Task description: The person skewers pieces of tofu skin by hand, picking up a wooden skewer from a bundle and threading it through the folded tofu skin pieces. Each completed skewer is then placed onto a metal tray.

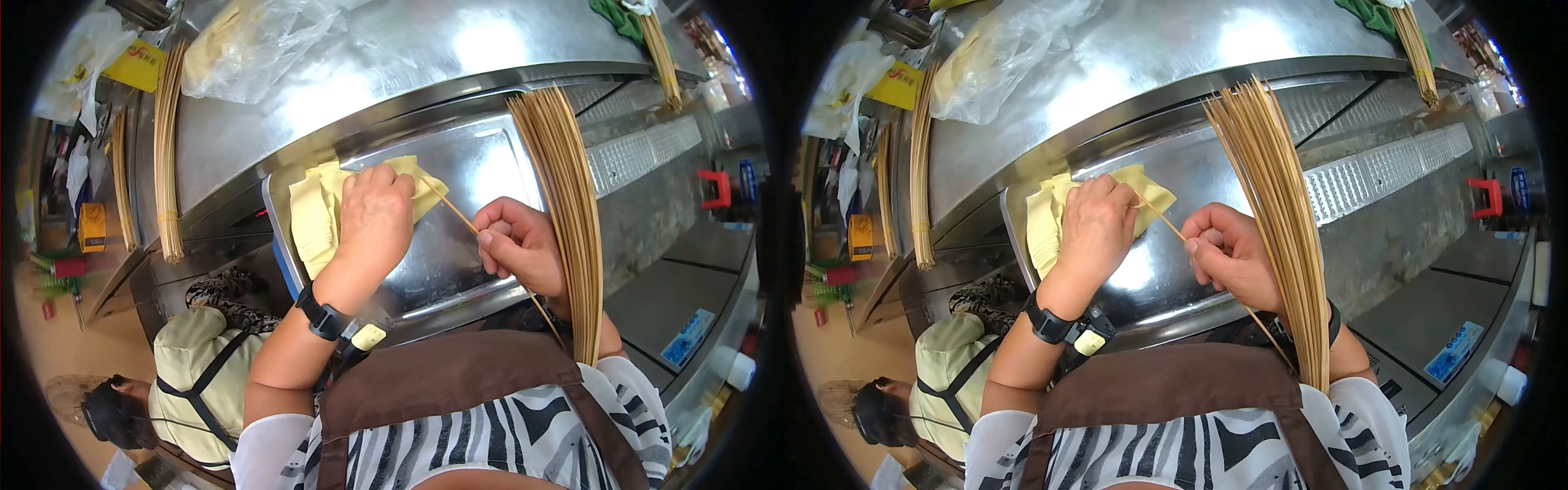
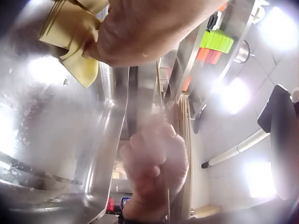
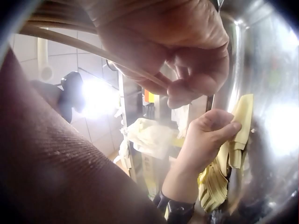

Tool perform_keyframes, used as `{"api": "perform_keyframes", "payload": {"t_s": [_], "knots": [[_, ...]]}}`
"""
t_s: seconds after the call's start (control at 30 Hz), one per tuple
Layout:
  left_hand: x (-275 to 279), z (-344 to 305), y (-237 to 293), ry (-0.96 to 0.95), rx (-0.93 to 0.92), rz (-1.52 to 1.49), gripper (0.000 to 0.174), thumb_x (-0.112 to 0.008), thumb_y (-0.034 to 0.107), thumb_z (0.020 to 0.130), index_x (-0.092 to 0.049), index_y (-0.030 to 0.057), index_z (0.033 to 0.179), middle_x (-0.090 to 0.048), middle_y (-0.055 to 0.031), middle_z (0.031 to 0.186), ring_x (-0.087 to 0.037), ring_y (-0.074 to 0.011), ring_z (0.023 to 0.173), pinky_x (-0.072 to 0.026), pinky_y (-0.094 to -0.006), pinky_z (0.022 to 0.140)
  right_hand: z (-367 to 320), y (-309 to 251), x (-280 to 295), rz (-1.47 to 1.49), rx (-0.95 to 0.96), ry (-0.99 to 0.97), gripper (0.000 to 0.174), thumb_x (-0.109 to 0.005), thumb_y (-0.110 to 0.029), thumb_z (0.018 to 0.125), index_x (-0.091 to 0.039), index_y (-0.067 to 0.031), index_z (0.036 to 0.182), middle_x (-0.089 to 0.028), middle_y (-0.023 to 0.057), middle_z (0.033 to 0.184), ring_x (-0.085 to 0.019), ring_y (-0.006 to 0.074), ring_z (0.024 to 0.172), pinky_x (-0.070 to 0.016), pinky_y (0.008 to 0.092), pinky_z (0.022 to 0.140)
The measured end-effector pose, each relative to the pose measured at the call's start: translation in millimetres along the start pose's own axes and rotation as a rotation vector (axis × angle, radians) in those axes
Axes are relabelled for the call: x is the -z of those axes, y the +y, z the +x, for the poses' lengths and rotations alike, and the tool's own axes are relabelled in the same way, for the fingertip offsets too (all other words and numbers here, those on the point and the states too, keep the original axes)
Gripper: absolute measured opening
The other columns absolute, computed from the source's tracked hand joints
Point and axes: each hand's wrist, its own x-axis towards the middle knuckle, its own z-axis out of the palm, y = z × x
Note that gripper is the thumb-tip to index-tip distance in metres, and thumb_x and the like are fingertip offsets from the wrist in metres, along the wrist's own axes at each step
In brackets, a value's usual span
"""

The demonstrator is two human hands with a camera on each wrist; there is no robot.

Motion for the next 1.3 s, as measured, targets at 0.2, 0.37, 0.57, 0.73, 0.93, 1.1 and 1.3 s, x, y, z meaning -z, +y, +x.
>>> {"api": "perform_keyframes", "payload": {"t_s": [0.2, 0.37, 0.57, 0.73, 0.93, 1.1, 1.3], "knots": [[14, -1, -16, -0.042, 0.709, -1.358, 0.013, -0.066, 0.012, 0.094, -0.059, 0.0042, 0.101, -0.070, -0.0057, 0.087, -0.065, -0.0106, 0.079, -0.0495, -0.0249, 0.071, -3, -3, 1, -0.011, -0.058, -0.021, 0.017, -0.051, -0.015, 0.099, -0.055, -0.0020, 0.109, -0.053, -0.0019, 0.062, -0.044, 0.0026, 0.051, -0.0335, 0.0180, 0.047], [28, -2, -3, 0.168, 0.796, -1.734, 0.016, -0.064, 0.009, 0.094, -0.058, -0.0004, 0.105, -0.071, -0.0087, 0.097, -0.068, -0.0138, 0.090, -0.0540, -0.0282, 0.083, -2, 3, -6, -0.023, 0.004, -0.071, 0.017, -0.050, -0.015, 0.100, -0.054, -0.0016, 0.111, -0.049, -0.0041, 0.062, -0.043, 0.0031, 0.054, -0.0345, 0.0203, 0.052], [20, -8, -5, 0.236, 0.748, -1.794, 0.013, -0.063, 0.008, 0.095, -0.059, 0.0011, 0.105, -0.070, -0.0091, 0.099, -0.068, -0.0141, 0.090, -0.0545, -0.0282, 0.084, -2, 7, -8, 0.030, 0.053, -0.074, 0.015, -0.051, -0.011, 0.100, -0.054, -0.0004, 0.109, -0.048, -0.0044, 0.063, -0.042, 0.0034, 0.055, -0.0368, 0.0201, 0.054], [17, -6, 3, 0.296, 0.659, -1.808, 0.010, -0.063, 0.007, 0.094, -0.059, 0.0018, 0.101, -0.070, -0.0084, 0.097, -0.067, -0.0117, 0.087, -0.0547, -0.0263, 0.081, -3, 8, -10, 0.022, 0.044, -0.060, 0.014, -0.051, -0.010, 0.100, -0.054, 0.0001, 0.109, -0.048, -0.0043, 0.063, -0.042, 0.0037, 0.054, -0.0369, 0.0202, 0.053], [22, -3, 9, 0.330, 0.662, -1.795, 0.011, -0.063, 0.006, 0.094, -0.058, 0.0014, 0.102, -0.070, -0.0092, 0.095, -0.067, -0.0107, 0.083, -0.0545, -0.0249, 0.078, -3, 10, -9, 0.030, 0.059, -0.052, 0.014, -0.051, -0.011, 0.100, -0.055, -0.0005, 0.108, -0.051, -0.0029, 0.065, -0.043, 0.0031, 0.053, -0.0350, 0.0179, 0.050], [19, -4, 9, 0.350, 0.665, -1.721, 0.012, -0.064, 0.007, 0.094, -0.058, 0.0011, 0.102, -0.071, -0.0094, 0.094, -0.067, -0.0107, 0.083, -0.0538, -0.0241, 0.076, 0, 11, -10, 0.050, 0.048, -0.066, 0.014, -0.051, -0.011, 0.099, -0.055, -0.0001, 0.108, -0.051, -0.0028, 0.065, -0.043, 0.0031, 0.053, -0.0354, 0.0179, 0.051], [23, -6, 14, 0.357, 0.626, -1.693, 0.010, -0.064, 0.002, 0.093, -0.058, -0.0005, 0.101, -0.071, -0.0086, 0.095, -0.066, -0.0096, 0.083, -0.0526, -0.0229, 0.074, 0, 10, -9, 0.029, 0.054, -0.044, 0.013, -0.051, -0.009, 0.100, -0.053, 0.0001, 0.109, -0.047, -0.0050, 0.063, -0.040, 0.0033, 0.054, -0.0350, 0.0201, 0.051]]}}
